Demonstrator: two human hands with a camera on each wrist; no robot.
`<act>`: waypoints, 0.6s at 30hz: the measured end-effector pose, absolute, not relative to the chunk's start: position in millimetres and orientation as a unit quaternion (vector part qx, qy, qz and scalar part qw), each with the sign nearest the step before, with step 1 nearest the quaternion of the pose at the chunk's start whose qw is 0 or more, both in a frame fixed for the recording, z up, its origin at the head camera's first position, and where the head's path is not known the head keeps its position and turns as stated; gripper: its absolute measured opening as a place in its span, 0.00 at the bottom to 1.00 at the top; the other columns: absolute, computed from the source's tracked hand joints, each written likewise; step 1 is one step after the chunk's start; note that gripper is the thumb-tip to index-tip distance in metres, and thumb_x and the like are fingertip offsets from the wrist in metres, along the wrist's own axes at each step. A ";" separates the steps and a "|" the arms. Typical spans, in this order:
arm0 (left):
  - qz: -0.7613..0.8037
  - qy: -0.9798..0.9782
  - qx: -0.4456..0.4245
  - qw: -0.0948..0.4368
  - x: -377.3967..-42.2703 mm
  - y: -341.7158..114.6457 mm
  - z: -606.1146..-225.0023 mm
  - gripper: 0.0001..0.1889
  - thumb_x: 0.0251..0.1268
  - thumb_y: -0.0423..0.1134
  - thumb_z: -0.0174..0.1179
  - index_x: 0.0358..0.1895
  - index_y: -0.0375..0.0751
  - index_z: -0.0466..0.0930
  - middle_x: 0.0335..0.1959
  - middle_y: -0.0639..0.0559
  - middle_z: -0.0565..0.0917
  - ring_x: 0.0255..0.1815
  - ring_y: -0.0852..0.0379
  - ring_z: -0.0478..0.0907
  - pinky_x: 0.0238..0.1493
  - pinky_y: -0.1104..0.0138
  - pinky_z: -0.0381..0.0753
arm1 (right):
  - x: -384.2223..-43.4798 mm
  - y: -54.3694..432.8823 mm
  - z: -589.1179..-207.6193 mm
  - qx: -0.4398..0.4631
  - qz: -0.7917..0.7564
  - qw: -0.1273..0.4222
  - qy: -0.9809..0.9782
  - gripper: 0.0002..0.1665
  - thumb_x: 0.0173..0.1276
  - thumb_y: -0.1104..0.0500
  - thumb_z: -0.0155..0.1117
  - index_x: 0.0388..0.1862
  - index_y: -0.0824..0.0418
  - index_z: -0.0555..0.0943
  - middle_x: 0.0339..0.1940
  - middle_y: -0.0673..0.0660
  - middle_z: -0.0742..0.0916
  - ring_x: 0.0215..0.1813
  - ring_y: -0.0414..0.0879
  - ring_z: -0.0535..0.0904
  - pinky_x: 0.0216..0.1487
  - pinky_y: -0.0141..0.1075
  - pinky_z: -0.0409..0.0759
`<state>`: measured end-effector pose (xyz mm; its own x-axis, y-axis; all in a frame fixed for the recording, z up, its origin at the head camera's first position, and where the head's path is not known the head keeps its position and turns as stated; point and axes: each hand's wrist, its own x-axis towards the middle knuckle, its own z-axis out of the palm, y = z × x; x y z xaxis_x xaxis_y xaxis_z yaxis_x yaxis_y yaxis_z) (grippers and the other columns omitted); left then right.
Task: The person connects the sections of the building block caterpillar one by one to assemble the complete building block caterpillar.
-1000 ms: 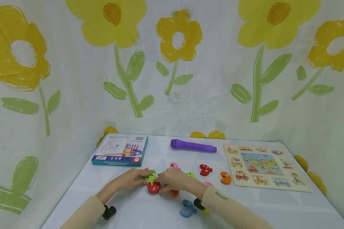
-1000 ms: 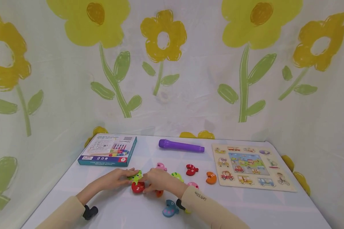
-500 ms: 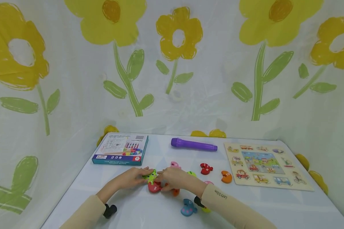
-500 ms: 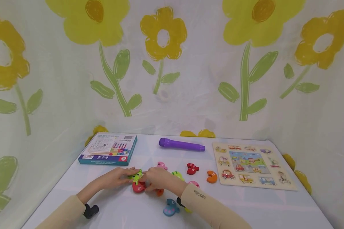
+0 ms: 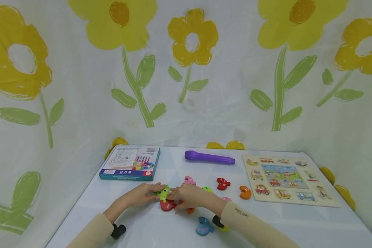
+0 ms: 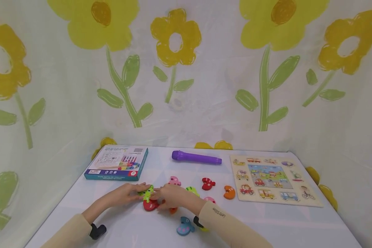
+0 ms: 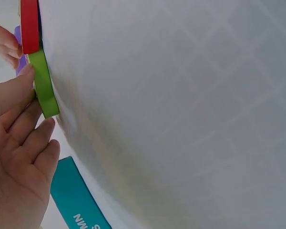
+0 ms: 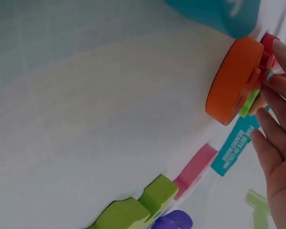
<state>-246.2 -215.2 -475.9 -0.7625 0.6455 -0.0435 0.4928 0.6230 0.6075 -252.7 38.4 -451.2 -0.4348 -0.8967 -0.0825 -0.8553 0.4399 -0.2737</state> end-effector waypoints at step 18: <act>0.287 0.900 0.304 0.126 -242.8 -215.7 -476.1 0.26 0.69 0.44 0.59 0.68 0.44 0.70 0.67 0.50 0.72 0.70 0.48 0.63 0.67 0.51 0.64 | -246.8 34.6 -449.6 -0.491 -0.081 0.133 0.857 0.30 0.64 0.49 0.69 0.65 0.47 0.76 0.64 0.42 0.78 0.68 0.40 0.69 0.62 0.36 0.74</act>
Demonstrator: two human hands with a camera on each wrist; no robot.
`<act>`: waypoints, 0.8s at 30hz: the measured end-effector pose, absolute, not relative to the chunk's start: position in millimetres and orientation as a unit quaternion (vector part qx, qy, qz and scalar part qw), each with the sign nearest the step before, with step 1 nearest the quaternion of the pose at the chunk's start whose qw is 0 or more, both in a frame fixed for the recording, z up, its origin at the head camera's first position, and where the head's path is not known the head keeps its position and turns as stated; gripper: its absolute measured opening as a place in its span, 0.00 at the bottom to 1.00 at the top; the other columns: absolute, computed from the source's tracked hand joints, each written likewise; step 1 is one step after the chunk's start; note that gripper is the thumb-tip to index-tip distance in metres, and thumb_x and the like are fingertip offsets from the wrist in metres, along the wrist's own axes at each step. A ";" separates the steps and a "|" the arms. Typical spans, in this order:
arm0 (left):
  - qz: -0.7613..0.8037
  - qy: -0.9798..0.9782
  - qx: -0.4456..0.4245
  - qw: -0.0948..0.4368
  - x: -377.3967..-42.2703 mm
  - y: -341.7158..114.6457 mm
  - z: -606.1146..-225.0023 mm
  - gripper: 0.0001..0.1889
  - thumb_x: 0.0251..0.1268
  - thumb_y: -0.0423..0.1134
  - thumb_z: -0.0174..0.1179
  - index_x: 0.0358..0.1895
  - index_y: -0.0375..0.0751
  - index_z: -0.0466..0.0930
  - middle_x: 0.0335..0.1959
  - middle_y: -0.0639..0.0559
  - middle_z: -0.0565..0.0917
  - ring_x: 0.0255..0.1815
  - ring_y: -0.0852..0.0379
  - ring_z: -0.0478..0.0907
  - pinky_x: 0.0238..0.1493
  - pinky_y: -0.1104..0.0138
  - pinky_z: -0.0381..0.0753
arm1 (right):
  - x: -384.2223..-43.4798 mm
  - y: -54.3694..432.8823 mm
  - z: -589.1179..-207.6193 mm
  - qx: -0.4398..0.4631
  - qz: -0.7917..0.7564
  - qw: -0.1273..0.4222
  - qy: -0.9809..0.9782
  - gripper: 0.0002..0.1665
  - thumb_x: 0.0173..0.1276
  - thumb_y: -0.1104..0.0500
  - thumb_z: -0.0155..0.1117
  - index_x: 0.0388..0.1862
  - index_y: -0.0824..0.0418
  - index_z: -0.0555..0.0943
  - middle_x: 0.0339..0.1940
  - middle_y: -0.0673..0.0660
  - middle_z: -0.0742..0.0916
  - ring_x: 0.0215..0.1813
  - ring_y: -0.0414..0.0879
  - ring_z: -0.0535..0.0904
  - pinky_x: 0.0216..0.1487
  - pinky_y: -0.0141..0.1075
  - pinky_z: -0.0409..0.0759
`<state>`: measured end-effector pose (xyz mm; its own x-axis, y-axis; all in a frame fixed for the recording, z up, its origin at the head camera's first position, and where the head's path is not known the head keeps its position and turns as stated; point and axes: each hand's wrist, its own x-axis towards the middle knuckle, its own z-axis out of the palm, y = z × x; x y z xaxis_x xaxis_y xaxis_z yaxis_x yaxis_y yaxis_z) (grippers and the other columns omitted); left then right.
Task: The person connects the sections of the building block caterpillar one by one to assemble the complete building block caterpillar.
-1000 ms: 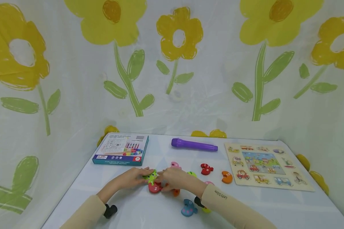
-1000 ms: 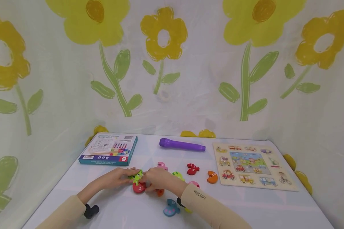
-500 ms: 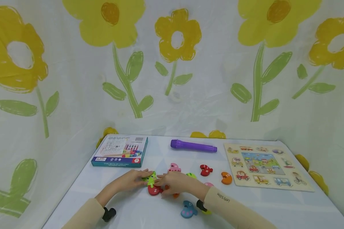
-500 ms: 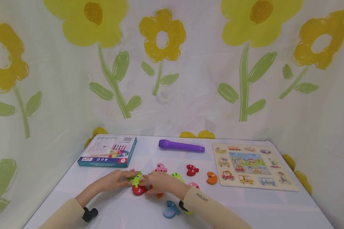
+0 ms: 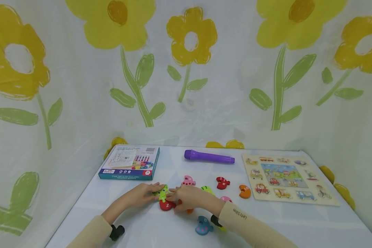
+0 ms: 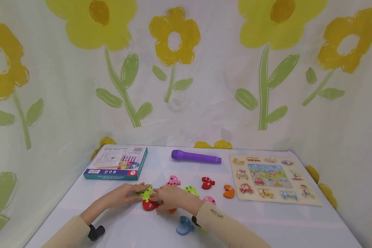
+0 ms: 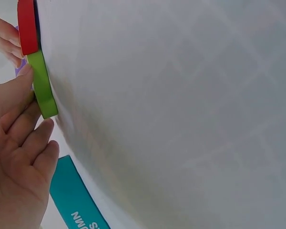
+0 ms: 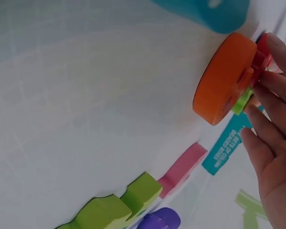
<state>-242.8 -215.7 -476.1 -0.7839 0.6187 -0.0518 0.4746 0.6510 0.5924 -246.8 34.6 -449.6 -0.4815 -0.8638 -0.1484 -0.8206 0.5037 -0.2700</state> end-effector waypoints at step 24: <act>0.291 0.896 0.311 0.130 -245.4 -217.7 -476.7 0.25 0.69 0.43 0.59 0.67 0.42 0.71 0.67 0.48 0.71 0.70 0.47 0.63 0.67 0.52 0.63 | -247.3 80.0 -448.5 -0.472 -0.202 0.120 0.850 0.26 0.65 0.57 0.69 0.62 0.56 0.78 0.61 0.45 0.81 0.67 0.41 0.71 0.65 0.38 0.71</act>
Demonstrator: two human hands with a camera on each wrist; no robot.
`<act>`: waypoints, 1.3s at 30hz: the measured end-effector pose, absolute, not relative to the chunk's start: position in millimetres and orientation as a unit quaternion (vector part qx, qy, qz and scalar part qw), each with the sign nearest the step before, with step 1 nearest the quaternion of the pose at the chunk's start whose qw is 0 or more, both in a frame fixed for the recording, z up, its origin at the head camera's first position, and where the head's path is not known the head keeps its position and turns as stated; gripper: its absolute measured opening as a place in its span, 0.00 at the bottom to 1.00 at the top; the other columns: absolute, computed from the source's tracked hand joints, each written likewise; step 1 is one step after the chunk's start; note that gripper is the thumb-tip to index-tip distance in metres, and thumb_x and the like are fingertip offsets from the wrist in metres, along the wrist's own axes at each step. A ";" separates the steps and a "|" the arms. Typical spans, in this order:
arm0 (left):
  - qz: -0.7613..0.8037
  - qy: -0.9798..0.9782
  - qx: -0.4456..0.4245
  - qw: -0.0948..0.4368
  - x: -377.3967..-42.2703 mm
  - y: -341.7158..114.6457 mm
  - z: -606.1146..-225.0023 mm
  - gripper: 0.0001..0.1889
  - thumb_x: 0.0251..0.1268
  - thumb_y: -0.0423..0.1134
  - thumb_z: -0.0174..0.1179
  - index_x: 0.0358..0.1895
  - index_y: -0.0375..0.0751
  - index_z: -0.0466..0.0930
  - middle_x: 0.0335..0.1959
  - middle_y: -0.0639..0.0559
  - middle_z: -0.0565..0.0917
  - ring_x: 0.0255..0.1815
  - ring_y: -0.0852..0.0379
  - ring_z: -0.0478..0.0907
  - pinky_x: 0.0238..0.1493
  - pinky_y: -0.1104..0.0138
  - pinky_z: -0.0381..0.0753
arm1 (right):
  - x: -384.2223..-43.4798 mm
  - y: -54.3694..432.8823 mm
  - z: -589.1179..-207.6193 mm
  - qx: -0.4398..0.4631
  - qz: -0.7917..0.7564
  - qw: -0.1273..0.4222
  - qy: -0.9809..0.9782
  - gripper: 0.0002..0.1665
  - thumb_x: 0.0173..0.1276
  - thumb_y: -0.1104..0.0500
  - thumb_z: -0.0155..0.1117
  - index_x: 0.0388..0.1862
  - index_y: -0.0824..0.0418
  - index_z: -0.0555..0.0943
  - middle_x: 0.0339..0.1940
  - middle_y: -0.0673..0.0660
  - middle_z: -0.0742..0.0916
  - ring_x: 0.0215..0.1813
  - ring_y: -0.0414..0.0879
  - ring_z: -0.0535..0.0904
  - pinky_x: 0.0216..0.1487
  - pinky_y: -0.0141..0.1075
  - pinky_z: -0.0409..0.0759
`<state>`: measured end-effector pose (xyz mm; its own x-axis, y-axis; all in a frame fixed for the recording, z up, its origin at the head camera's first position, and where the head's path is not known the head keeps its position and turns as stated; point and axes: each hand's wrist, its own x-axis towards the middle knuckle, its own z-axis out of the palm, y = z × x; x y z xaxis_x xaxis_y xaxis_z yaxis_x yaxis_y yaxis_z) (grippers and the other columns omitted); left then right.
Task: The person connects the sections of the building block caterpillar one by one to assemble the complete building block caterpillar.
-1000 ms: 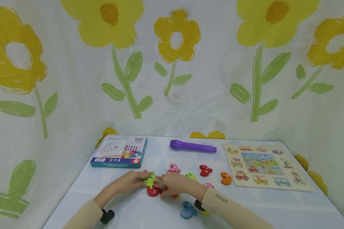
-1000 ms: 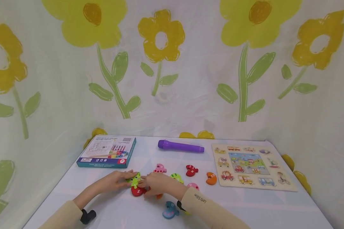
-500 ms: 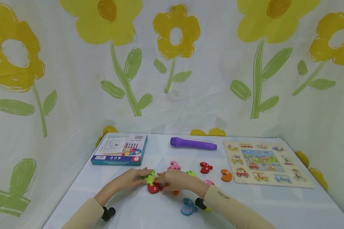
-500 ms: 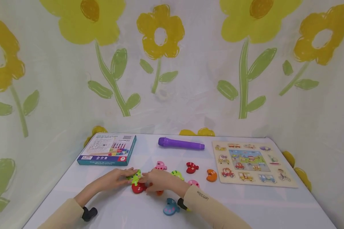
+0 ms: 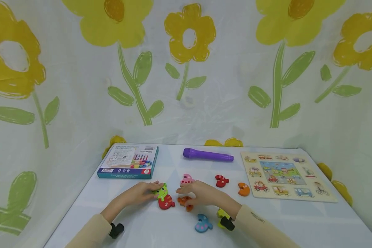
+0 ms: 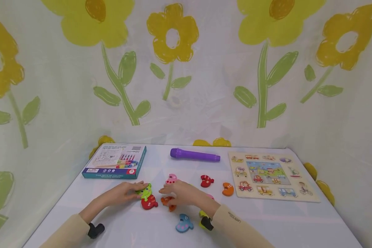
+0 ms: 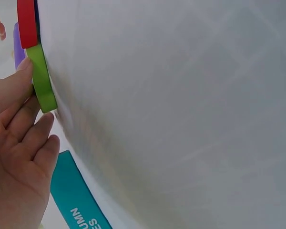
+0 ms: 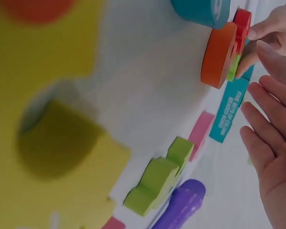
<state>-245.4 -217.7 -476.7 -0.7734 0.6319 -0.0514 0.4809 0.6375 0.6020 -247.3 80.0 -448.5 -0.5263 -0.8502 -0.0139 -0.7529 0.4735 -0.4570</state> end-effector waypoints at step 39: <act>0.262 0.917 0.268 0.139 -235.1 -213.0 -469.9 0.27 0.64 0.47 0.63 0.65 0.43 0.73 0.65 0.49 0.74 0.70 0.43 0.63 0.65 0.47 0.65 | -246.4 88.9 -451.8 -0.470 -0.149 0.153 0.856 0.25 0.60 0.58 0.73 0.59 0.54 0.82 0.54 0.45 0.85 0.56 0.36 0.79 0.54 0.26 0.76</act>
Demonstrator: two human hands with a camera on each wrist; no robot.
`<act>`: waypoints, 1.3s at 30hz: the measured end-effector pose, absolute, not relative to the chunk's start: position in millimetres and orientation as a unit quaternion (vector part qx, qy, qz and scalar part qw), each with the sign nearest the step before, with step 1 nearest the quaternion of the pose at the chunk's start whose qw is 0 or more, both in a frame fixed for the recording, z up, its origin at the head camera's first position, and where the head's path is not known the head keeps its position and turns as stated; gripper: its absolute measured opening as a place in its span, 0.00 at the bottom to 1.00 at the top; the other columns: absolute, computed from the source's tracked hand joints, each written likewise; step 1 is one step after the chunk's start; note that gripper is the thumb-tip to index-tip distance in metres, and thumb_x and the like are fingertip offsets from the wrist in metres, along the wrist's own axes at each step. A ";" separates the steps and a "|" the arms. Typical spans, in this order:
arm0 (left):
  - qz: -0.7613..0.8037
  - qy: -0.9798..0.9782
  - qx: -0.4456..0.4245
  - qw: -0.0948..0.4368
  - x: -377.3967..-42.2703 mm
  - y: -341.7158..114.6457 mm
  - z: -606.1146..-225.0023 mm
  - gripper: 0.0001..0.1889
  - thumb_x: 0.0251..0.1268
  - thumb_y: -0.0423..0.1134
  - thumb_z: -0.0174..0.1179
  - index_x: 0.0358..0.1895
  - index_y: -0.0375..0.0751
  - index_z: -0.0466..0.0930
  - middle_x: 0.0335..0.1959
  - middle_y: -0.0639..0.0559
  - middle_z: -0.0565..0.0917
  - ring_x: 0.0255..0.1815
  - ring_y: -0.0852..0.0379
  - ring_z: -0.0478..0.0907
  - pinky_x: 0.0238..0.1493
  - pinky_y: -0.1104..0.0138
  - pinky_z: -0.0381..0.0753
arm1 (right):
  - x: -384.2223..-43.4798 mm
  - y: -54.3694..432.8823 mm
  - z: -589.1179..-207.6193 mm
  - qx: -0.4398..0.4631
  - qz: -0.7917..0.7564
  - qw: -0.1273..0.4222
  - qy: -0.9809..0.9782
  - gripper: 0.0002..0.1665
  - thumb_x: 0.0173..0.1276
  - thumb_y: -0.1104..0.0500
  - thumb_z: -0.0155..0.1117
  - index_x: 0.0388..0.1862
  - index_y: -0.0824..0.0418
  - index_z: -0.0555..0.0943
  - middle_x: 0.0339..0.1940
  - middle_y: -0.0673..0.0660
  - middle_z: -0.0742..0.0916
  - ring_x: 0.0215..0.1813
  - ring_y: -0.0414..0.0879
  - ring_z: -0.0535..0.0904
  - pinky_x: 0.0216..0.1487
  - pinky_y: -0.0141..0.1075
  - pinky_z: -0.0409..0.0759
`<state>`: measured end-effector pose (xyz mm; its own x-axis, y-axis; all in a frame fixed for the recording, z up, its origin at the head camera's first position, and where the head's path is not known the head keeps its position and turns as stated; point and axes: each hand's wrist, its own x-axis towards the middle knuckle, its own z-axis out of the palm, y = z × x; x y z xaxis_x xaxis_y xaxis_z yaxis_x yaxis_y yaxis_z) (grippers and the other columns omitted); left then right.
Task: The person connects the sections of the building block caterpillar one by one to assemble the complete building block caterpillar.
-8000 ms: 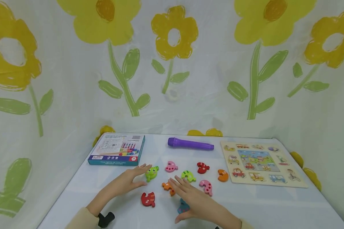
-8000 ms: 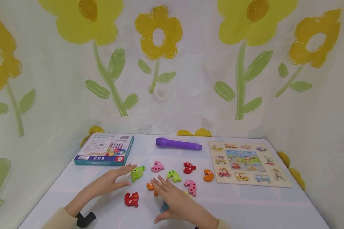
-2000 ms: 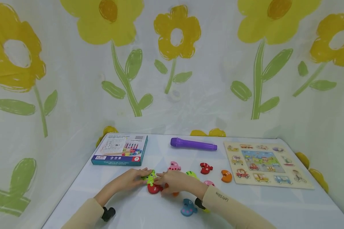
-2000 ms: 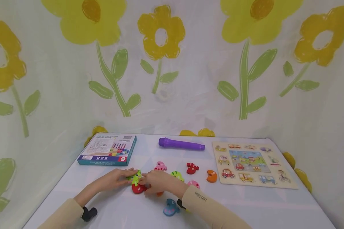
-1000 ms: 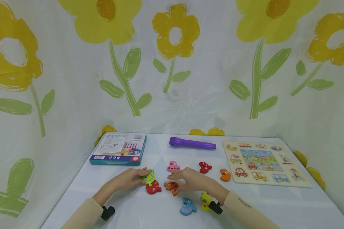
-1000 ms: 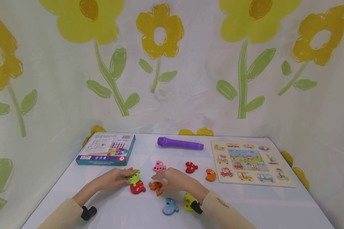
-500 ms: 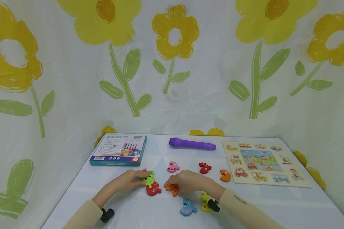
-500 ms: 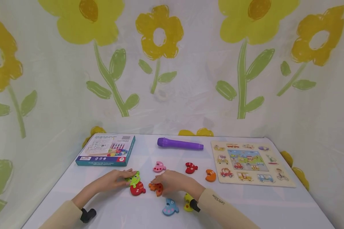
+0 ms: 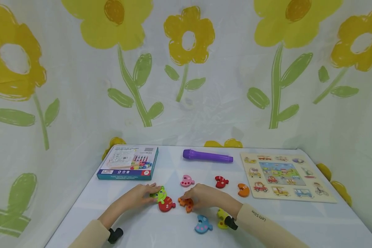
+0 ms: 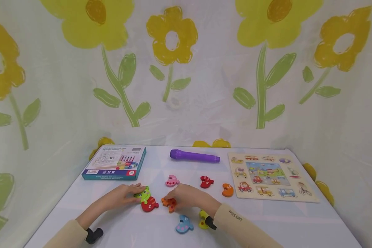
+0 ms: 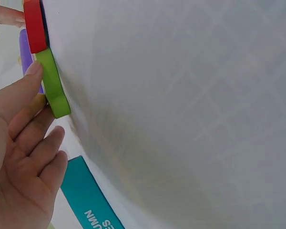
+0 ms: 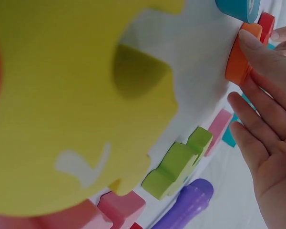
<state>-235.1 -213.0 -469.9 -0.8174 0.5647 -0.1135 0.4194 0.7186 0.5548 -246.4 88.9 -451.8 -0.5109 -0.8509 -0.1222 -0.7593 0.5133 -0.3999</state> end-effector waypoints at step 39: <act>0.300 0.898 0.297 0.125 -235.3 -223.1 -473.3 0.27 0.65 0.41 0.63 0.67 0.45 0.72 0.67 0.50 0.72 0.70 0.46 0.63 0.66 0.49 0.65 | -240.5 86.0 -455.9 -0.409 -0.215 0.126 0.878 0.29 0.60 0.57 0.73 0.62 0.54 0.79 0.54 0.45 0.84 0.56 0.35 0.79 0.57 0.30 0.77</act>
<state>-235.3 -223.1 -473.3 -0.7924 0.6083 -0.0459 0.4587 0.6436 0.6127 -240.5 86.0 -455.9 -0.6336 -0.7724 -0.0452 -0.6643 0.5730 -0.4799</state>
